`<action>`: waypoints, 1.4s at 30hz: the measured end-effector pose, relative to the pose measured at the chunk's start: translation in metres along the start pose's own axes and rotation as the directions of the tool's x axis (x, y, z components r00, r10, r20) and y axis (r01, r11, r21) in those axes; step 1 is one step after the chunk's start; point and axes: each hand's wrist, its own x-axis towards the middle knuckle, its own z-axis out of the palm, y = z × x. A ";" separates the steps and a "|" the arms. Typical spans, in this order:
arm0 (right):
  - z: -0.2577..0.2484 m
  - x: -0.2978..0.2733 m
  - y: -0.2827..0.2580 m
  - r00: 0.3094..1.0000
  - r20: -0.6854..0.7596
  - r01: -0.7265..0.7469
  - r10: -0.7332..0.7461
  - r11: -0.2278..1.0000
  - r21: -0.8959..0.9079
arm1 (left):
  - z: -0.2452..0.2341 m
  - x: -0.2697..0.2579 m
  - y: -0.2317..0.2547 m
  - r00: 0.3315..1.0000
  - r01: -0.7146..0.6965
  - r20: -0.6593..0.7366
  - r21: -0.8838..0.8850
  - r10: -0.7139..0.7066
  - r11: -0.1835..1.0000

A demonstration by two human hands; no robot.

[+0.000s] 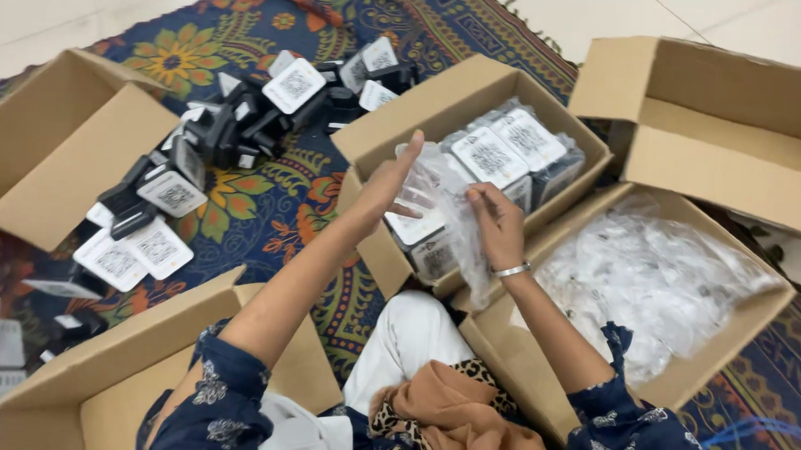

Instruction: The person packs electronic devices with QR codes into plastic bags and organizes them into boxes.

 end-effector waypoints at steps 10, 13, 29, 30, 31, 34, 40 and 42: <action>0.118 0.031 -0.001 0.951 0.135 0.305 -0.278 0.918 -0.255 | -0.211 0.042 -0.080 0.884 -0.396 -0.215 0.123 0.414 0.910; 0.137 0.024 0.041 0.997 -0.020 0.073 -0.077 0.988 -0.138 | -0.234 0.023 -0.072 0.796 -0.410 -0.412 0.173 0.444 0.895; 0.190 0.018 0.086 0.916 0.118 -0.400 0.383 0.861 0.314 | -0.286 0.007 -0.073 0.715 -0.333 -0.523 0.329 0.464 0.884; 0.188 0.017 0.082 0.943 0.044 -0.327 0.329 0.899 0.292 | -0.279 -0.002 -0.068 0.706 -0.259 -0.562 0.361 0.430 0.896; 0.185 0.016 0.072 0.942 0.042 -0.330 0.332 0.899 0.289 | -0.282 0.002 -0.071 0.709 -0.257 -0.561 0.359 0.428 0.897; 0.173 0.016 0.047 0.965 -0.094 -0.221 0.243 0.954 0.201 | -0.281 0.008 -0.071 0.652 -0.189 -0.559 0.535 0.513 0.823; 0.147 0.022 0.017 0.983 -0.178 -0.034 0.033 0.999 -0.003 | -0.268 0.010 -0.058 0.634 -0.120 -0.559 0.613 0.535 0.781; 0.138 0.026 0.027 0.989 -0.145 -0.006 0.004 1.000 -0.015 | -0.263 0.011 -0.060 0.602 -0.177 -0.453 0.727 0.658 0.663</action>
